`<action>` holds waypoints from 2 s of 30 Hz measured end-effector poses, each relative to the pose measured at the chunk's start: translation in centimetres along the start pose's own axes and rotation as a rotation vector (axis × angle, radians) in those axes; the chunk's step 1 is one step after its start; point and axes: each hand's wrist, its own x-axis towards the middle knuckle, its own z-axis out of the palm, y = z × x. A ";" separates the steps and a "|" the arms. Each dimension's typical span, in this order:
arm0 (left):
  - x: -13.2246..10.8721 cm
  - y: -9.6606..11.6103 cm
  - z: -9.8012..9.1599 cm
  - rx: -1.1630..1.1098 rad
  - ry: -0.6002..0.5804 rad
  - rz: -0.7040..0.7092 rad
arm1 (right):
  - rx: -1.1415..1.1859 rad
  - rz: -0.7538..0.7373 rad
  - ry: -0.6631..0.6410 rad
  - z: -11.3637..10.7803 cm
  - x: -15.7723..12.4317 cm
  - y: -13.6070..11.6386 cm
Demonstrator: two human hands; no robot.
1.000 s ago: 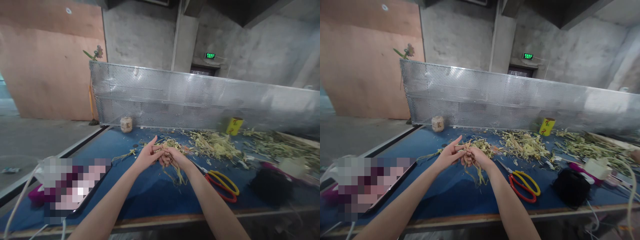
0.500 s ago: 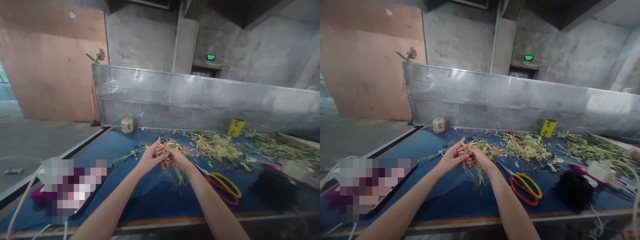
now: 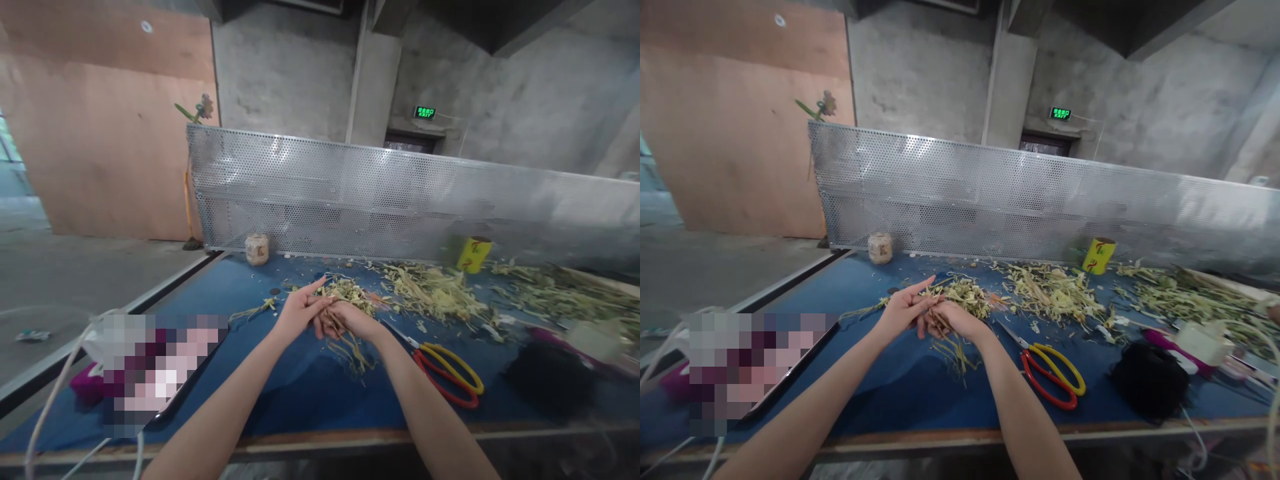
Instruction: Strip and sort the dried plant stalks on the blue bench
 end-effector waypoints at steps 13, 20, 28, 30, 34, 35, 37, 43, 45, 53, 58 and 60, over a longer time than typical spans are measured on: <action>0.3 -0.5 -0.8 -0.678 -0.007 -0.194 | 0.022 -0.043 -0.109 0.6 -0.4 -0.5; 0.6 -0.1 -1.0 -0.738 0.118 -0.130 | -0.076 -0.134 -0.035 0.2 -0.2 -0.3; 0.9 -0.1 -2.3 -0.793 0.238 -0.050 | -0.228 -0.104 -0.083 -0.3 -0.7 -0.8; 1.1 -0.2 -3.0 -0.810 0.291 -0.014 | -0.263 -0.081 -0.094 -0.3 -0.8 -0.8; 1.3 -0.4 -3.6 -0.796 0.383 -0.003 | -0.279 -0.078 -0.049 -0.4 -0.9 -0.9; 1.3 -0.4 -3.5 -0.790 0.383 -0.013 | -0.274 -0.066 -0.047 -0.4 -0.9 -0.9; 1.2 -0.4 -3.2 -0.759 0.371 -0.031 | -0.230 -0.039 -0.059 -0.4 -0.8 -0.8; 0.9 -0.4 -1.6 -0.443 0.347 -0.061 | -0.078 -0.121 0.040 -0.2 -0.1 0.2; 0.8 -0.5 -1.2 -0.292 0.310 -0.030 | -0.099 -0.152 0.066 -0.1 0.1 0.5; 0.4 -0.4 -0.3 -0.034 0.277 0.064 | -0.091 -0.185 0.080 1.2 0.9 0.9; 0.4 -0.4 -0.6 -0.035 0.293 0.082 | -0.114 -0.179 0.091 0.9 0.7 0.5; 0.4 -0.4 -0.7 -0.036 0.312 0.098 | -0.140 -0.157 0.125 0.8 0.6 0.5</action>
